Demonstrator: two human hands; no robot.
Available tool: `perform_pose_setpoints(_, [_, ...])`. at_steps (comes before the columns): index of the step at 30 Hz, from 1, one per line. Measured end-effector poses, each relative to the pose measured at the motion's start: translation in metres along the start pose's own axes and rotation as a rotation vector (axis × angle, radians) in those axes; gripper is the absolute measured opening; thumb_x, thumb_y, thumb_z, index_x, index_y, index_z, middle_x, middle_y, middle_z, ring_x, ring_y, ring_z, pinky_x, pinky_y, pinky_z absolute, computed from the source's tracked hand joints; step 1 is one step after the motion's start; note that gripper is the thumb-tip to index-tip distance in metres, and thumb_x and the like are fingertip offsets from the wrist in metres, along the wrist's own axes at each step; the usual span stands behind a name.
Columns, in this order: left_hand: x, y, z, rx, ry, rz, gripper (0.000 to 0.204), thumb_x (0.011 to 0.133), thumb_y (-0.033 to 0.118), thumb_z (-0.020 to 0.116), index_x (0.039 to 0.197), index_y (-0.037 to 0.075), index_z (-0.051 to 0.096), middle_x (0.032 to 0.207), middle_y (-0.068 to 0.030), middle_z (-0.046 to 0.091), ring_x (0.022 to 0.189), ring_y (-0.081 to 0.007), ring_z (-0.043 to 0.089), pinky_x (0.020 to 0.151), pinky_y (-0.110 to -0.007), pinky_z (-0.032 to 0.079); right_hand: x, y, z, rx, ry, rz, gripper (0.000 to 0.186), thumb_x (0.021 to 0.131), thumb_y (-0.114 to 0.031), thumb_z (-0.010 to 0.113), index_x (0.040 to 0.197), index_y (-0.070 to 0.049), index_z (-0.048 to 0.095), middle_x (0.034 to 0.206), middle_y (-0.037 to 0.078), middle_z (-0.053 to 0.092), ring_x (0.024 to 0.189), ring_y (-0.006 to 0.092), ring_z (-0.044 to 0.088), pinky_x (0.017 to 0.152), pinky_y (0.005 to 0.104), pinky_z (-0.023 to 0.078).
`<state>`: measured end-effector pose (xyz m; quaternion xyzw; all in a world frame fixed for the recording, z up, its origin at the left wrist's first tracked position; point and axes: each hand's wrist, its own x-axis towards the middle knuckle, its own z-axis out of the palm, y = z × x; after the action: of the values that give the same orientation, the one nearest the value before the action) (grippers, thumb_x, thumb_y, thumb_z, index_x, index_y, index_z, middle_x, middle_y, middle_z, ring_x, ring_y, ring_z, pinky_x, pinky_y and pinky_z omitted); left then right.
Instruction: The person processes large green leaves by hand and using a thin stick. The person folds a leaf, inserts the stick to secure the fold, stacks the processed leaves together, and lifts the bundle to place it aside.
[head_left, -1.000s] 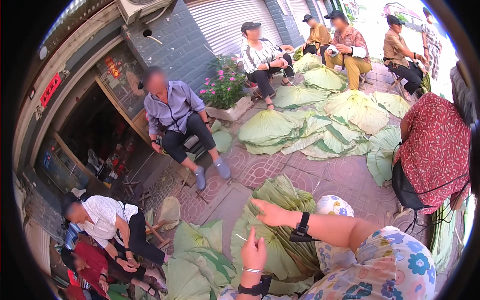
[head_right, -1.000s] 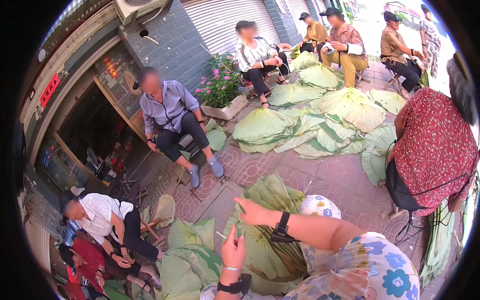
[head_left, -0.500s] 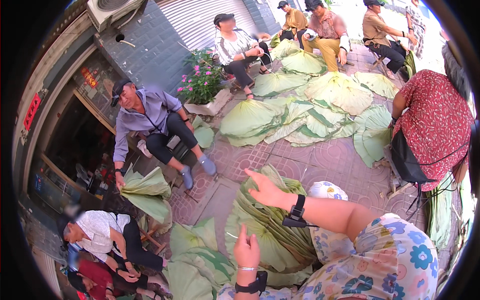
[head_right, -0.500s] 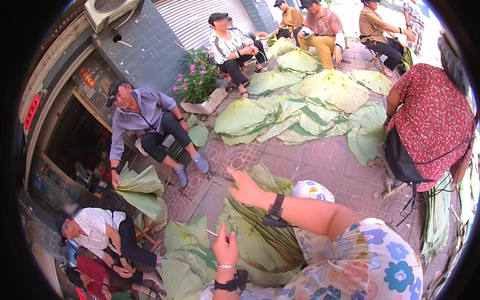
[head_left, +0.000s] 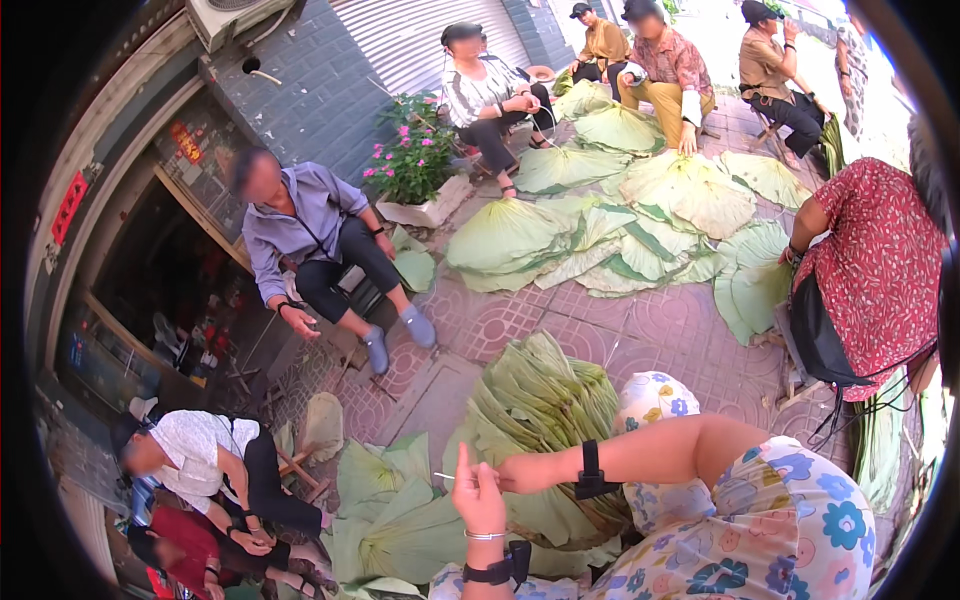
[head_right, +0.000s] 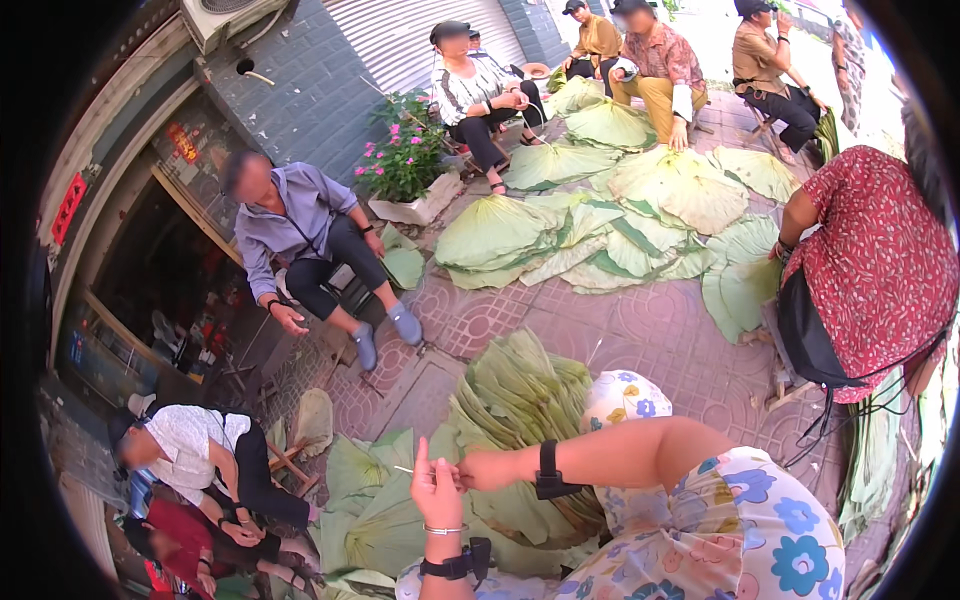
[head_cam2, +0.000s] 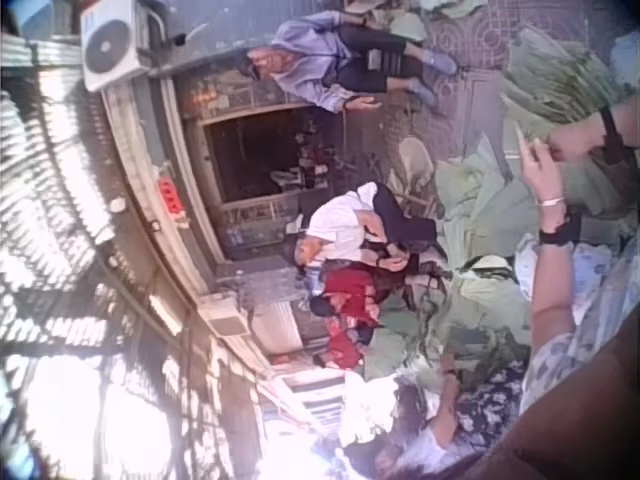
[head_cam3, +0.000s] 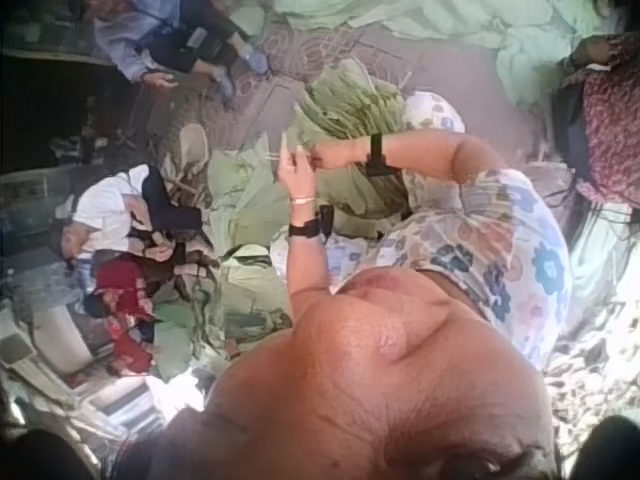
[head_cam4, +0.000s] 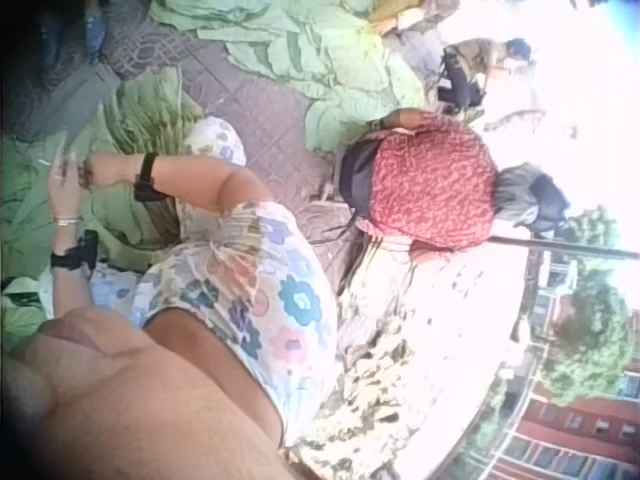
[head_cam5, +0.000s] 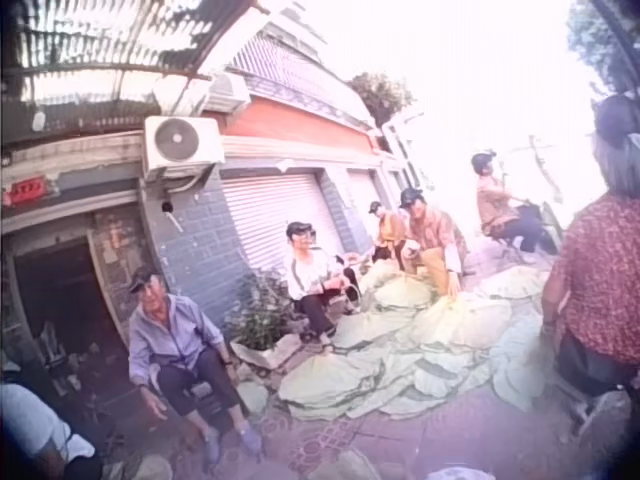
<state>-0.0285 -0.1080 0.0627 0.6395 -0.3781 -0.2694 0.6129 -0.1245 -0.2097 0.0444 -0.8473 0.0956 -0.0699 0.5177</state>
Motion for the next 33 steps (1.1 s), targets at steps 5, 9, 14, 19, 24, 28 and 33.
perform_pose_setpoints(5, [0.003, -0.006, -0.003, 0.075, 0.009, 0.07, 0.049, 0.092, 0.002, 0.046, 0.139, 0.003, 0.034, 0.079, -0.0026, 0.057, 0.065, -0.0069, 0.053, 0.054, -0.021, 0.045, 0.005, 0.015, 0.005, -0.061, 0.032, -0.082, 0.034, 0.093, -0.027, 0.046, 0.098, 0.004, 0.057, 0.084, 0.027, 0.061, 0.075, 0.0408, 0.059, 0.07, 0.0441, 0.046])
perform_pose_setpoints(9, [0.002, -0.002, -0.007, 0.095, 0.004, 0.089, 0.049, 0.091, 0.002, 0.046, 0.138, 0.001, 0.035, 0.089, -0.0073, 0.062, 0.073, -0.0109, 0.059, 0.064, -0.024, 0.049, 0.002, 0.009, 0.0, 0.029, 0.146, -0.119, 0.027, 0.092, -0.02, 0.047, 0.1, 0.003, 0.058, 0.082, 0.019, 0.065, 0.077, 0.0341, 0.062, 0.072, 0.041, 0.048])
perform_pose_setpoints(14, [0.004, -0.003, -0.012, 0.285, 0.021, 0.208, 0.048, 0.089, 0.001, 0.048, 0.137, 0.001, 0.039, 0.094, -0.009, 0.063, 0.077, -0.0132, 0.06, 0.071, -0.027, 0.049, 0.003, -0.001, -0.003, 0.117, 0.152, 0.074, 0.024, 0.091, -0.015, 0.046, 0.105, 0.002, 0.055, 0.079, 0.012, 0.067, 0.072, 0.023, 0.066, 0.069, 0.036, 0.05])
perform_pose_setpoints(19, [-0.005, 0.003, -0.006, 0.375, 0.01, 0.281, 0.046, 0.087, 0.0, 0.049, 0.133, 0.002, 0.045, 0.098, -0.0106, 0.063, 0.083, -0.0162, 0.061, 0.074, -0.029, 0.049, 0.01, 0.007, 0.004, 0.171, 0.149, 0.251, 0.022, 0.092, -0.015, 0.045, 0.101, 0.003, 0.053, 0.077, 0.013, 0.067, 0.066, 0.0182, 0.067, 0.06, 0.0316, 0.052])
perform_pose_setpoints(24, [-0.01, 0.025, -0.006, 0.525, 0.123, 0.518, 0.045, 0.086, -0.002, 0.048, 0.13, 0.001, 0.047, 0.104, -0.0134, 0.062, 0.091, -0.0215, 0.061, 0.077, -0.031, 0.048, 0.019, 0.022, 0.006, 0.462, 0.139, 0.319, 0.02, 0.091, -0.014, 0.048, 0.098, 0.004, 0.053, 0.077, 0.016, 0.066, 0.067, 0.0189, 0.066, 0.061, 0.03, 0.053])
perform_pose_setpoints(28, [-0.003, 0.01, -0.013, 0.574, 0.451, 0.434, 0.043, 0.086, 0.002, 0.05, 0.129, -0.004, 0.046, 0.105, -0.0194, 0.061, 0.095, -0.0286, 0.061, 0.082, -0.035, 0.047, 0.018, 0.006, 0.017, 0.382, 0.077, 0.024, 0.019, 0.088, -0.013, 0.054, 0.096, 0.004, 0.057, 0.079, 0.015, 0.066, 0.072, 0.02, 0.065, 0.068, 0.0322, 0.051])
perform_pose_setpoints(33, [-0.006, -0.002, -0.018, 0.398, -0.108, 0.05, 0.036, 0.09, 0.016, 0.049, 0.122, -0.001, 0.053, 0.113, -0.019, 0.06, 0.098, -0.0284, 0.061, 0.083, -0.034, 0.047, 0.008, 0.002, 0.02, 0.003, -0.106, -0.075, 0.016, 0.083, -0.009, 0.057, 0.095, 0.001, 0.061, 0.086, 0.013, 0.066, 0.077, 0.0245, 0.065, 0.071, 0.0356, 0.049])
